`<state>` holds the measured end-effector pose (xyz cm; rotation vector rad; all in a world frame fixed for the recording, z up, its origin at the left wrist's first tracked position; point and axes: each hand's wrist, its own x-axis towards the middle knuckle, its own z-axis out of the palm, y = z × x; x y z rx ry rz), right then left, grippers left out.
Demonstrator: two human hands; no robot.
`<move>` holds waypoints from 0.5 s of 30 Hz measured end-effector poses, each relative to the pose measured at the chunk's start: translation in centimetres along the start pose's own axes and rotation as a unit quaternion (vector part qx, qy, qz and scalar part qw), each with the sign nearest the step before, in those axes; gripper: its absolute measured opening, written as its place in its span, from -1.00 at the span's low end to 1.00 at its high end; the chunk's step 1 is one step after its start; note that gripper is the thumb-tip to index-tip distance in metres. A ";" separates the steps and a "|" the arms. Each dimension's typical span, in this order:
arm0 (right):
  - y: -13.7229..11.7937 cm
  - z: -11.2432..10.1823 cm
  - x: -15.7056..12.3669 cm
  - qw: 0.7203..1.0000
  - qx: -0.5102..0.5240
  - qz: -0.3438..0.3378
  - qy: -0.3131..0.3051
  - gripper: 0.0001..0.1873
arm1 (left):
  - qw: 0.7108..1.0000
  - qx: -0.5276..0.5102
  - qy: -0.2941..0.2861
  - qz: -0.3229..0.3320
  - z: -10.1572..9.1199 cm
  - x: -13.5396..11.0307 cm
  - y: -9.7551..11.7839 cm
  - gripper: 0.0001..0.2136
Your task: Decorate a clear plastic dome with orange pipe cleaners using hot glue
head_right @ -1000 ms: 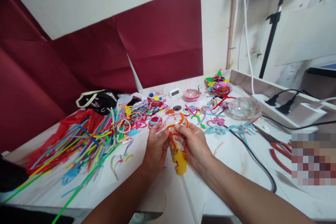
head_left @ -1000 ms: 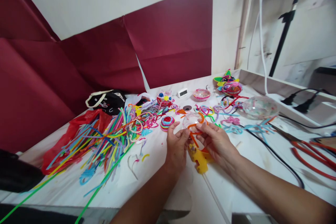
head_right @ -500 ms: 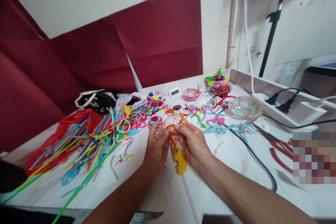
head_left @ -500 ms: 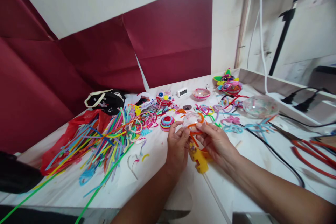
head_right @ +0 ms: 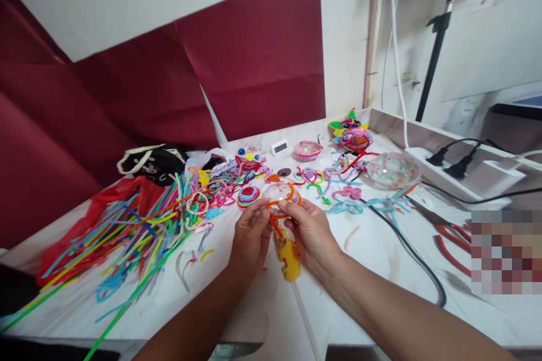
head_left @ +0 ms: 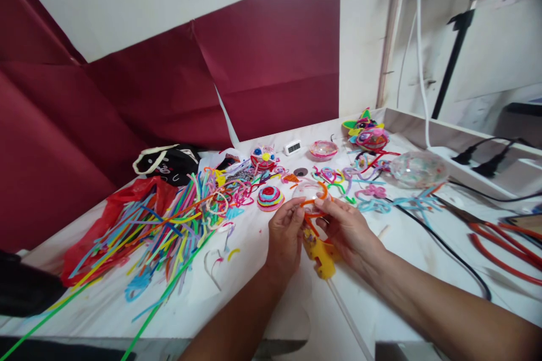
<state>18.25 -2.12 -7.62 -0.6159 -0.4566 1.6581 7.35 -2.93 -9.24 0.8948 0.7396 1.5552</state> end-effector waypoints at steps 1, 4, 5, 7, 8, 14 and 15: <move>0.1 -0.1 0.0 1.000 -0.004 0.000 0.000 -0.85 | 1.000 0.001 0.001 0.002 0.0 0.0 0.0 -0.80; 0.2 -0.1 0.1 1.000 -0.012 0.007 0.006 -0.83 | 1.000 0.006 0.000 0.008 0.0 0.0 0.1 -0.81; 0.3 -0.1 0.1 1.000 -0.013 0.010 0.009 -0.82 | 1.000 0.009 -0.003 0.010 0.0 0.0 0.1 -0.82; 0.3 0.0 0.0 1.000 -0.017 0.015 0.012 -0.80 | 1.000 0.016 -0.006 0.014 -0.1 0.0 0.0 -0.84; 0.3 0.0 0.0 1.000 -0.019 0.016 0.011 -0.79 | 1.000 0.020 -0.006 0.016 -0.1 0.1 0.0 -0.85; 0.4 0.0 0.0 0.999 -0.028 0.018 0.010 -0.75 | 0.999 0.023 -0.009 0.030 -0.5 0.2 -0.1 -0.87; 0.4 0.0 0.0 0.999 -0.028 0.019 0.009 -0.75 | 0.999 0.024 -0.010 0.030 -0.5 0.3 -0.2 -0.87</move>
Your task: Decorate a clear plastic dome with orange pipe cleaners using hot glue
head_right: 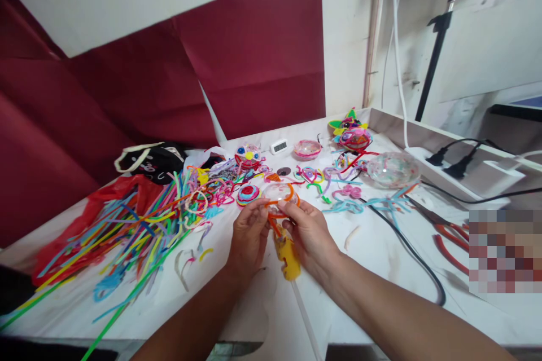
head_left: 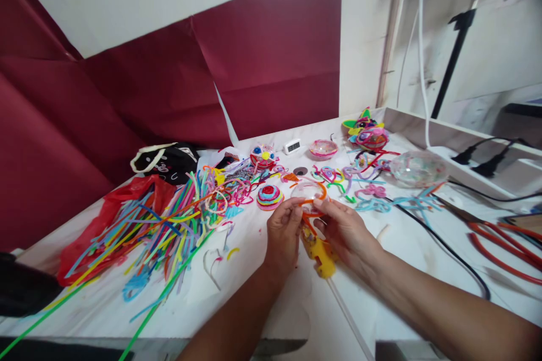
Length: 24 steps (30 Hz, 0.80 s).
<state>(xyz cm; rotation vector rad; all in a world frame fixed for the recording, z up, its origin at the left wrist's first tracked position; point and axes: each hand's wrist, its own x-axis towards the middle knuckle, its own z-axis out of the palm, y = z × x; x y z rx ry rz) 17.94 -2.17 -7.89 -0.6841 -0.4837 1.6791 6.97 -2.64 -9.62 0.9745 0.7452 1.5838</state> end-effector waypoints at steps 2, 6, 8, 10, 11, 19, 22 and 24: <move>0.0 0.0 0.0 1.000 0.002 0.001 -0.003 -0.75 | 1.000 0.009 -0.002 -0.002 -0.1 0.0 -0.1 -0.86; 0.1 0.1 -0.1 1.000 0.011 0.007 0.001 -0.78 | 0.999 0.033 0.008 -0.006 -0.2 0.2 -0.1 -0.84; 0.2 0.1 -0.2 1.000 0.016 0.006 0.006 -0.80 | 0.999 0.037 0.009 -0.008 -0.2 0.2 -0.1 -0.84; 0.3 0.1 -0.2 1.000 0.020 0.007 0.010 -0.80 | 0.999 0.032 0.008 -0.013 -0.1 0.3 0.0 -0.84; 0.3 0.1 -0.3 1.000 0.021 0.010 0.011 -0.79 | 0.999 0.028 0.009 -0.016 -0.1 0.3 0.0 -0.84; 0.1 0.6 -0.5 0.999 0.040 0.027 -0.007 -0.67 | 0.999 -0.003 0.018 -0.033 -0.2 0.3 0.2 -0.84; 0.1 0.5 -0.5 0.999 0.041 0.016 -0.018 -0.65 | 0.999 -0.008 0.019 -0.033 -0.3 0.3 0.2 -0.83; 0.2 0.5 -0.5 0.999 0.039 0.013 -0.021 -0.65 | 0.999 -0.008 0.019 -0.033 -0.4 0.4 0.1 -0.82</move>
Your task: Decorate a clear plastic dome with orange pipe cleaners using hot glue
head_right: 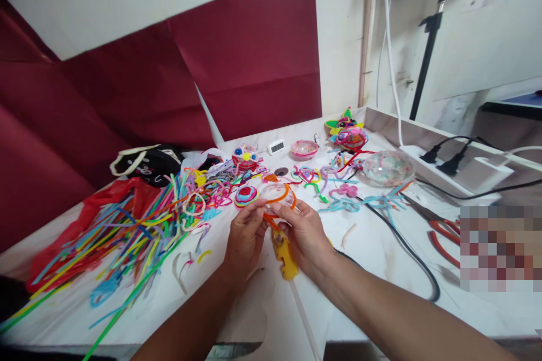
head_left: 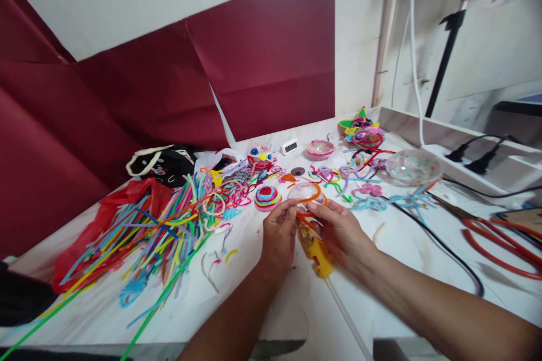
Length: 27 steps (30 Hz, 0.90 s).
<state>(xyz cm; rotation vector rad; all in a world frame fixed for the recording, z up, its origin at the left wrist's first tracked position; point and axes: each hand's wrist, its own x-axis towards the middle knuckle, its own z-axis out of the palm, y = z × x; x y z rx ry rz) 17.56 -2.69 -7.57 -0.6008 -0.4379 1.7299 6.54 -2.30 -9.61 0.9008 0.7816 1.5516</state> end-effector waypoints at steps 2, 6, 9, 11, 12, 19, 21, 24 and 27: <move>0.0 0.0 -0.1 1.000 0.001 0.001 -0.001 -0.65 | 1.000 -0.003 -0.005 -0.001 -0.1 0.0 0.0 -0.81; -0.1 0.1 -0.3 1.000 -0.004 0.007 -0.002 -0.63 | 1.000 -0.021 -0.002 -0.004 -0.1 0.1 0.2 -0.81; -0.1 0.2 -0.3 1.000 -0.014 0.004 -0.006 -0.63 | 0.999 -0.037 0.009 -0.011 -0.1 0.2 0.5 -0.79; -0.1 0.2 -0.4 1.000 -0.015 0.005 -0.010 -0.68 | 0.999 -0.046 0.014 -0.017 -0.1 0.2 0.6 -0.78; -0.1 0.2 -0.5 1.000 -0.015 0.006 -0.013 -0.71 | 0.998 -0.050 0.015 -0.020 -0.1 0.2 0.7 -0.77; -0.2 -0.3 -0.3 1.000 -0.001 -0.002 -0.021 -0.92 | 0.998 -0.062 0.010 -0.022 -0.2 0.3 0.9 -0.75; -0.3 -0.5 -0.1 1.000 0.006 0.003 -0.024 -0.93 | 0.998 -0.061 0.010 -0.019 -0.2 0.3 0.9 -0.76; -0.3 -0.7 0.1 1.000 0.007 0.011 -0.029 -0.90 | 0.998 -0.058 0.007 -0.014 -0.3 0.3 1.0 -0.77; -0.2 -0.8 0.2 1.000 0.003 0.009 -0.022 -0.89 | 0.998 -0.057 0.000 -0.011 -0.5 0.3 0.9 -0.78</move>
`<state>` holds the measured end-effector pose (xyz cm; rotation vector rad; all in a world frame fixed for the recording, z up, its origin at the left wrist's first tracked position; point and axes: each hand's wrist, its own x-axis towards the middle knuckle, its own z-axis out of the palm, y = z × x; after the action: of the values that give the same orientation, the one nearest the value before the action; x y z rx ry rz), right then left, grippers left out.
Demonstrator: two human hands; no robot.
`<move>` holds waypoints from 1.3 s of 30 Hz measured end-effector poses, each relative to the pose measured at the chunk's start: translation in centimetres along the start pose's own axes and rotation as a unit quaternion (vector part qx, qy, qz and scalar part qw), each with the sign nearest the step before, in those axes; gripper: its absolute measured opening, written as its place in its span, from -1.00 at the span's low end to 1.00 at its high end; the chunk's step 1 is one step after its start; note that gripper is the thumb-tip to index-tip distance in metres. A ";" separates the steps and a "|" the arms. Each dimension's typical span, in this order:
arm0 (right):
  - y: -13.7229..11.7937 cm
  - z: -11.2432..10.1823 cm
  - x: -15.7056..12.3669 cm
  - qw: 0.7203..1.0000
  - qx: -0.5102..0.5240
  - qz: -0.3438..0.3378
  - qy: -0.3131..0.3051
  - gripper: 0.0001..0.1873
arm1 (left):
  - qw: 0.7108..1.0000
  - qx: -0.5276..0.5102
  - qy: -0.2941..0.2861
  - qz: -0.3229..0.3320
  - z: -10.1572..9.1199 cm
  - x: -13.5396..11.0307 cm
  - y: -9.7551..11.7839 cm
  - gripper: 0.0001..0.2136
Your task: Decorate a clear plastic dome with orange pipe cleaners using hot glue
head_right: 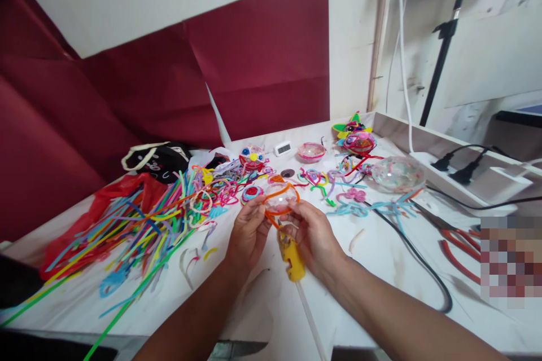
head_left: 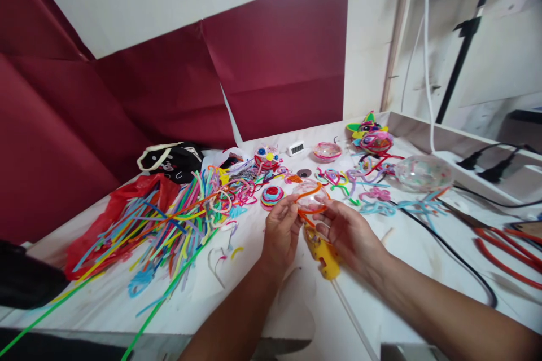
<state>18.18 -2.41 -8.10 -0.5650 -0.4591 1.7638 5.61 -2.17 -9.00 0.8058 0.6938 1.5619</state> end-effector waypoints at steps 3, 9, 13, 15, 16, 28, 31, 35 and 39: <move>0.0 0.0 0.1 1.000 -0.011 0.008 -0.003 -0.86 | 1.000 -0.004 -0.009 0.006 -0.1 0.0 0.0 -0.79; -0.1 0.2 -0.1 0.997 -0.070 0.037 -0.009 -0.80 | 1.000 -0.014 0.013 0.009 -0.3 0.1 0.1 -0.71; 0.0 0.1 -0.1 0.992 -0.122 0.038 -0.010 -0.78 | 0.999 -0.024 0.029 0.013 -0.2 0.1 0.3 -0.67; 0.1 -0.1 0.0 0.992 -0.123 0.033 -0.017 -0.78 | 0.999 -0.028 0.029 0.014 -0.2 0.0 0.2 -0.65; 0.1 -0.1 0.1 0.992 -0.123 0.035 -0.017 -0.78 | 0.999 -0.028 0.029 0.015 -0.1 0.0 0.2 -0.65; 0.4 0.0 0.3 0.987 -0.146 0.043 -0.047 -0.74 | 0.999 -0.019 0.015 0.027 -0.1 -0.3 0.0 -0.67; 0.4 0.2 0.3 0.986 -0.156 0.045 -0.048 -0.73 | 0.999 -0.020 0.005 0.030 -0.2 -0.4 0.0 -0.67; 0.4 0.2 0.5 0.984 -0.165 0.046 -0.047 -0.76 | 0.999 -0.033 0.000 0.032 -0.2 -0.4 0.2 -0.68; 0.5 0.2 0.5 0.982 -0.174 0.043 -0.055 -0.80 | 0.999 -0.042 0.004 0.028 -0.2 -0.6 0.3 -0.69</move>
<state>17.59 -2.06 -8.27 -0.7417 -0.8416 1.8146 5.33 -2.78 -8.94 0.7627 0.6129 1.6340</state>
